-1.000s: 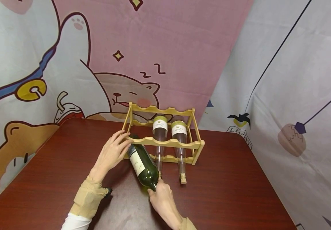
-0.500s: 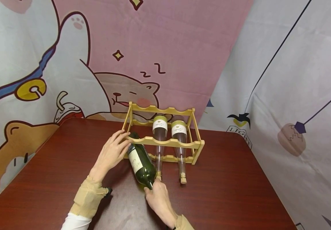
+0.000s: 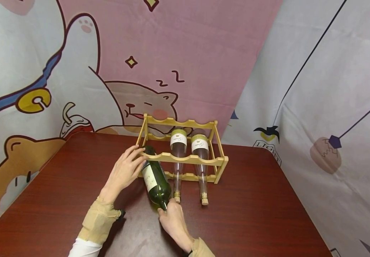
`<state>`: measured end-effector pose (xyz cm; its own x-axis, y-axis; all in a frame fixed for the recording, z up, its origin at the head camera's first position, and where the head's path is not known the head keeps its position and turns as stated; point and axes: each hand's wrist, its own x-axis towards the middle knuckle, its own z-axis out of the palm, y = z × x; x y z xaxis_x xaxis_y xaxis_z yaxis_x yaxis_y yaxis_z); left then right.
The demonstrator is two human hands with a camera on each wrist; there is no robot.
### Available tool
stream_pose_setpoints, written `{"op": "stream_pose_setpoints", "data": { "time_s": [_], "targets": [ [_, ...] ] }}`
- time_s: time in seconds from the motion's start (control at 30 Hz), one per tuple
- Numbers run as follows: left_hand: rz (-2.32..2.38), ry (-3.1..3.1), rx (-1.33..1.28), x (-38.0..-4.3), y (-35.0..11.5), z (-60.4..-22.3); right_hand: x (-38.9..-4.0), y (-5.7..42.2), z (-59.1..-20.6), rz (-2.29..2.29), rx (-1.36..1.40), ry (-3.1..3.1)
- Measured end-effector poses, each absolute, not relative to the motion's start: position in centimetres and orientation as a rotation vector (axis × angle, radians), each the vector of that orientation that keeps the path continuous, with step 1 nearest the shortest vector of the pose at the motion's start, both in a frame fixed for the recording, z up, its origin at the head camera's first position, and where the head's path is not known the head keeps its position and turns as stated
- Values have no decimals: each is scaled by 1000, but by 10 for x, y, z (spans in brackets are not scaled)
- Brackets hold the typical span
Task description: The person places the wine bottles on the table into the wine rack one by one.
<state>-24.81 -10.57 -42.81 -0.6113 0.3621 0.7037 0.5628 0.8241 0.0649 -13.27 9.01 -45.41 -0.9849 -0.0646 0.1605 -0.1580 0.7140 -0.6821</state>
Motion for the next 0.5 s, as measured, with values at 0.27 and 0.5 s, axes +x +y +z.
{"op": "stream_pose_setpoints", "data": {
  "time_s": [0.27, 0.5],
  "targets": [
    [-360, -2276, -684, -249, -106, -429, -134, 82, -456, 1186, 130, -2826],
    [-358, -2287, -681, -248, -107, -429, -138, 75, -462, 1193, 88, -2828]
  ]
}}
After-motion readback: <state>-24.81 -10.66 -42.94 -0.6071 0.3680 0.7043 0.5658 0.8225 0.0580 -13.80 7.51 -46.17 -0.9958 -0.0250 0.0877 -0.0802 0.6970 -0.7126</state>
